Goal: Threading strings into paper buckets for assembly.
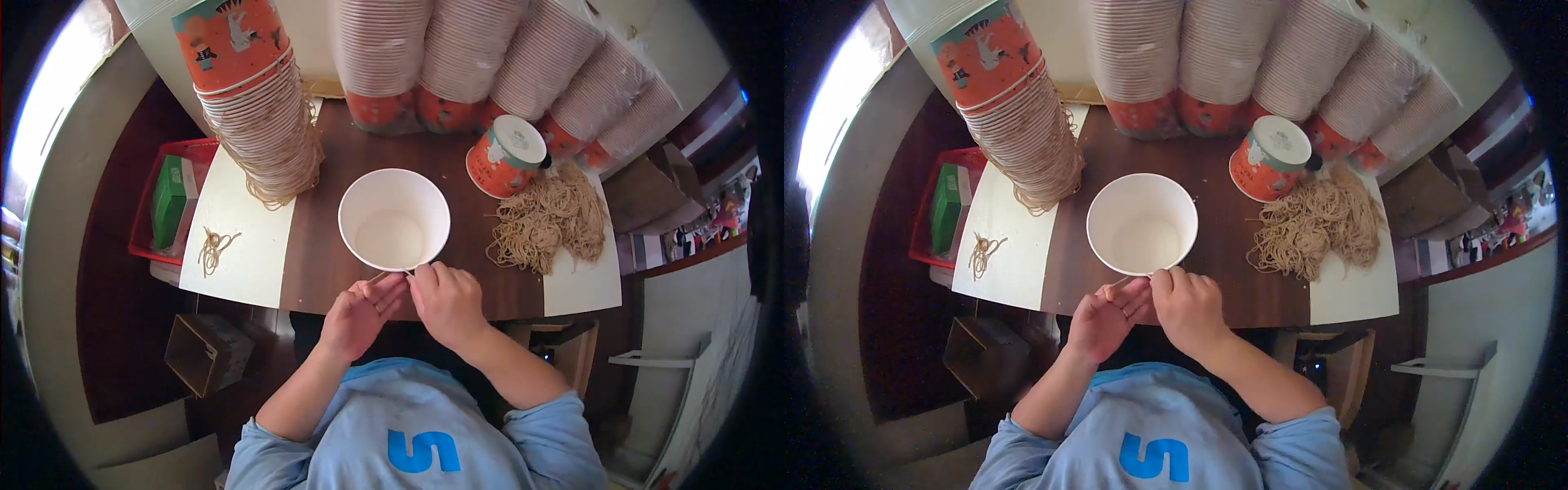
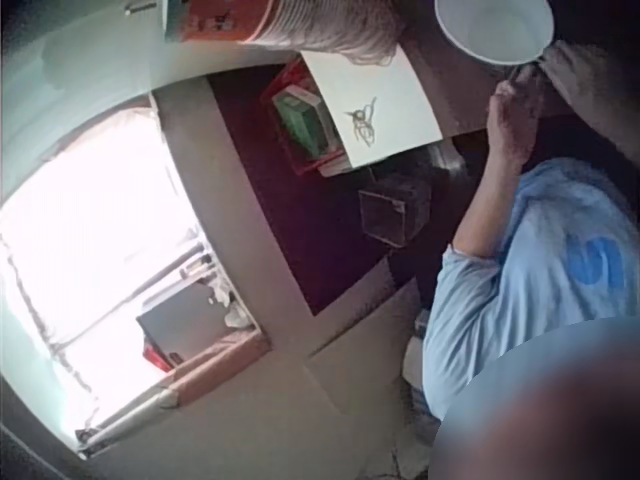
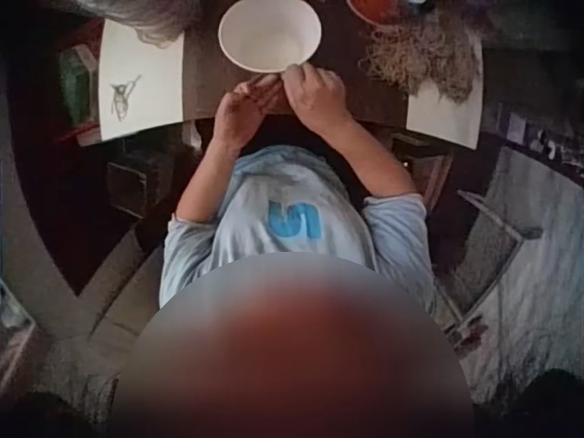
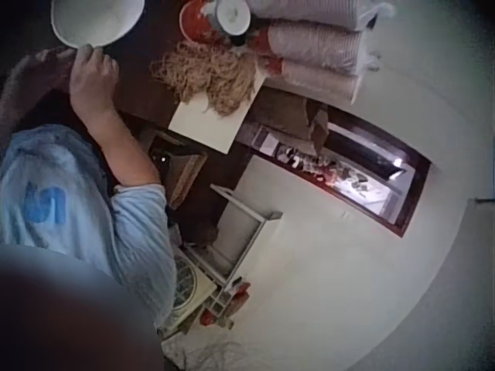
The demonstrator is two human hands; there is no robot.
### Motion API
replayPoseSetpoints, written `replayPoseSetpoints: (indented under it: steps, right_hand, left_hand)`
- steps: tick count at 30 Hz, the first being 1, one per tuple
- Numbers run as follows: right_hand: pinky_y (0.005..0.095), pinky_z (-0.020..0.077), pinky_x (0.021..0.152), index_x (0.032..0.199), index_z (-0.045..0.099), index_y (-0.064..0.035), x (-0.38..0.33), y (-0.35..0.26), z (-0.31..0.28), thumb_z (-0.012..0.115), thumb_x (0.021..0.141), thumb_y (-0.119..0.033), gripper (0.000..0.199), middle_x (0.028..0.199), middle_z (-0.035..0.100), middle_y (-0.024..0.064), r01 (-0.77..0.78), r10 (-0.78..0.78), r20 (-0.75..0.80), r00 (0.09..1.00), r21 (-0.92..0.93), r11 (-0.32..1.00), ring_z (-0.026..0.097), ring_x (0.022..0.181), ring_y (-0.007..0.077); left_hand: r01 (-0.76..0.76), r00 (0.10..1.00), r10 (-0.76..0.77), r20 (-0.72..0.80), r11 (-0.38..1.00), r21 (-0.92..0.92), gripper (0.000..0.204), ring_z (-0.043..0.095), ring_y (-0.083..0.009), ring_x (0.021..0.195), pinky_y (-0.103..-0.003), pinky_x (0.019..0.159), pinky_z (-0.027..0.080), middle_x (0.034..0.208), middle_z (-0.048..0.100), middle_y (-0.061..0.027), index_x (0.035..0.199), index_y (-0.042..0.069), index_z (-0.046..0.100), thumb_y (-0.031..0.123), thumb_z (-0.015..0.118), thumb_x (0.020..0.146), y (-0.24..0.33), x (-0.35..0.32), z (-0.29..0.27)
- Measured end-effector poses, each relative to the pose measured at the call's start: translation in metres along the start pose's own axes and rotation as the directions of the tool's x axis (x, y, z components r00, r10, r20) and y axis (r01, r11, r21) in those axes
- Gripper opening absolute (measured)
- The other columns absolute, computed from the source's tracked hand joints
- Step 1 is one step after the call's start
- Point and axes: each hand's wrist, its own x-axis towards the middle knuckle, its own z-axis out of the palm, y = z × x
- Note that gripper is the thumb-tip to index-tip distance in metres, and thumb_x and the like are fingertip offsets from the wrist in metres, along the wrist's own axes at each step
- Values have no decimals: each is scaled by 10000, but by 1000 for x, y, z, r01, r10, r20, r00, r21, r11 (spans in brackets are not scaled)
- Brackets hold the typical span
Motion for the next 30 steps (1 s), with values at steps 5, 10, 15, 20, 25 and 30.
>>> replayPoseSetpoints:
  steps: [5, 10, 15, 20, 25, 30]
  right_hand:
    - [401, 487, 628, 996, 539, -10, -30, -26, 43, 518, 794, -85, 216, 834, 585, 150, 15, -41, 79, 996, 306, 952, 593, 698, 322]
    - [430, 476, 732, 1046, 577, -41, -39, -30, 47, 544, 821, -114, 239, 984, 601, 138, -454, 198, 420, 886, 697, 555, 579, 869, 347]
    - [400, 464, 795, 840, 630, -38, -33, -12, 21, 629, 794, -141, 113, 850, 610, 103, -268, 183, 220, 958, 471, 840, 584, 830, 322]
    - [307, 500, 665, 820, 631, -29, -23, -8, 14, 649, 811, -153, 126, 813, 619, 78, -437, 302, 316, 899, 612, 659, 621, 731, 190]
    - [290, 490, 592, 841, 639, -3, -27, -10, 42, 668, 810, -167, 169, 790, 655, 96, -539, 346, 425, 836, 751, 380, 615, 669, 143]
    - [308, 496, 612, 866, 642, -2, -24, -6, 40, 652, 807, -130, 142, 786, 650, 119, -490, 331, 367, 869, 730, 477, 624, 682, 185]
  left_hand:
    - [-82, 996, 86, -19, 985, 155, 66, 496, -256, 1130, -370, 1016, 344, 1226, 550, -174, 824, 78, 526, 104, 470, 845, -10, 8, 10]
    - [-68, 987, 116, -111, 929, 364, 65, 557, -213, 1015, -341, 933, 416, 1081, 606, -145, 860, 68, 511, 86, 452, 878, -8, 2, -16]
    - [-91, 986, 147, -83, 877, 471, 80, 602, -175, 856, -301, 813, 475, 963, 617, -103, 896, 48, 499, 107, 451, 920, -9, -5, -19]
    - [-55, 981, 192, -36, 451, 891, 69, 567, -88, 757, -241, 672, 481, 841, 603, -44, 931, 14, 525, 72, 491, 920, -11, -14, -14]
    - [-102, 958, 288, 1, 338, 936, 78, 547, -83, 695, -221, 630, 462, 806, 603, -32, 941, -3, 549, 61, 525, 903, -17, -17, -9]
    - [-147, 912, 404, 73, 155, 977, 220, 595, -140, 692, -263, 616, 482, 877, 605, -71, 1036, 21, 536, 56, 597, 827, -10, -18, 1]
